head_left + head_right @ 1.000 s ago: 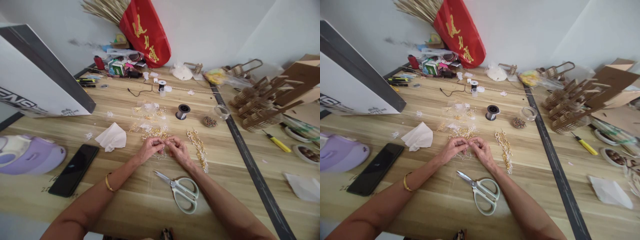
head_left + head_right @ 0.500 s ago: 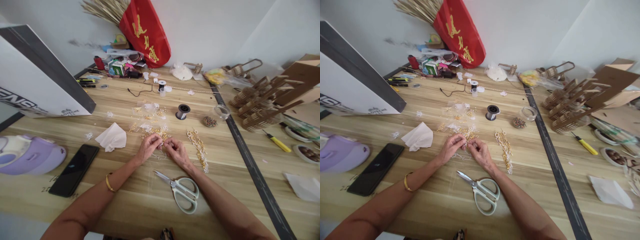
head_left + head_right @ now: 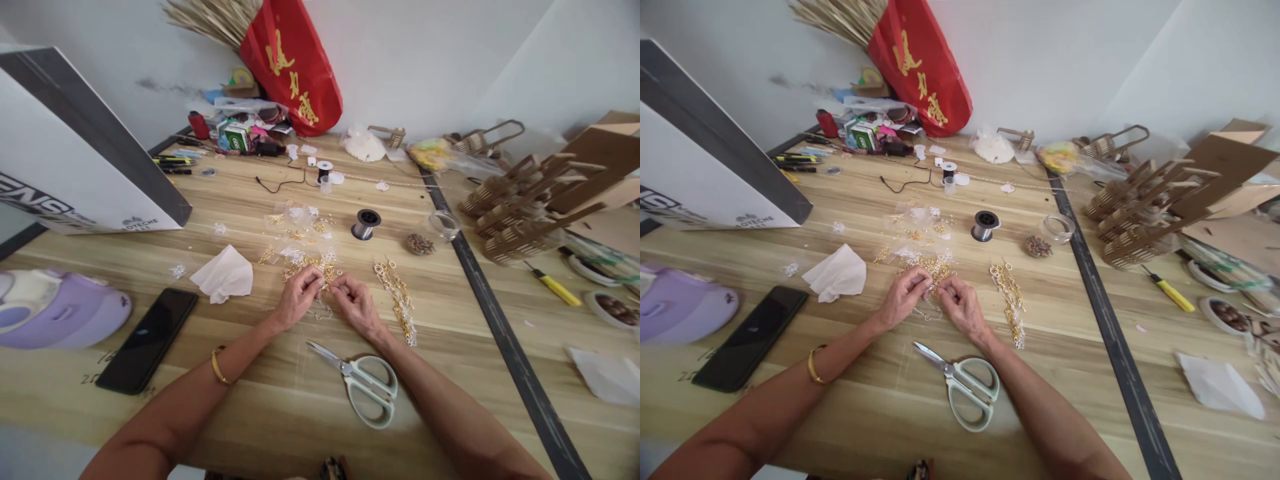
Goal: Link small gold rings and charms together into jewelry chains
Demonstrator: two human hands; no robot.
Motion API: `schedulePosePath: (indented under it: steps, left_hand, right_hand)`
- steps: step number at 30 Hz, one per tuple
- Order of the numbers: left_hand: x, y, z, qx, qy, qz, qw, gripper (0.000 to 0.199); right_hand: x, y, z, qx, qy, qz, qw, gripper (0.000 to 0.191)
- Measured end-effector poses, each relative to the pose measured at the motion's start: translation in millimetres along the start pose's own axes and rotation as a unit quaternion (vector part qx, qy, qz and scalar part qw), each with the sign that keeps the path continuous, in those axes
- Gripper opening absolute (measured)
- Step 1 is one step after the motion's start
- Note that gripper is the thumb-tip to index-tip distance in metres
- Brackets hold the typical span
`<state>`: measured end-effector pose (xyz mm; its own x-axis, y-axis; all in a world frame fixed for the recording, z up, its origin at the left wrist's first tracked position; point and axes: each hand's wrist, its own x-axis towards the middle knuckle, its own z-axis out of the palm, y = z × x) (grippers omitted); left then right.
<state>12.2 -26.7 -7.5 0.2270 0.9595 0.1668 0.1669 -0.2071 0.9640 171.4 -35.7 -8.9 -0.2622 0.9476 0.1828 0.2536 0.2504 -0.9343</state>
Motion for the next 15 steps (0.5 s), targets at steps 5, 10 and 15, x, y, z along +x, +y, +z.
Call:
schedulePosePath:
  steps: [5, 10, 15]
  left_hand:
    - [0.0, 1.6, -1.3, 0.024, 0.001, 0.017, 1.000, 0.016]
    - [-0.2, 5.1, -2.2, 0.035, 0.008, 0.019, 0.999, 0.016]
    - [1.0, 0.2, -2.5, -0.027, -0.001, -0.019, 0.999, 0.015]
  right_hand:
    - [-0.2, -2.6, -0.4, -0.017, -0.004, 0.002, 1.000, 0.018]
    - [-1.1, -4.2, -0.5, -0.025, -0.019, -0.003, 1.000, 0.018]
    - [-1.0, 1.1, 0.5, -0.011, -0.006, 0.002, 1.000, 0.019]
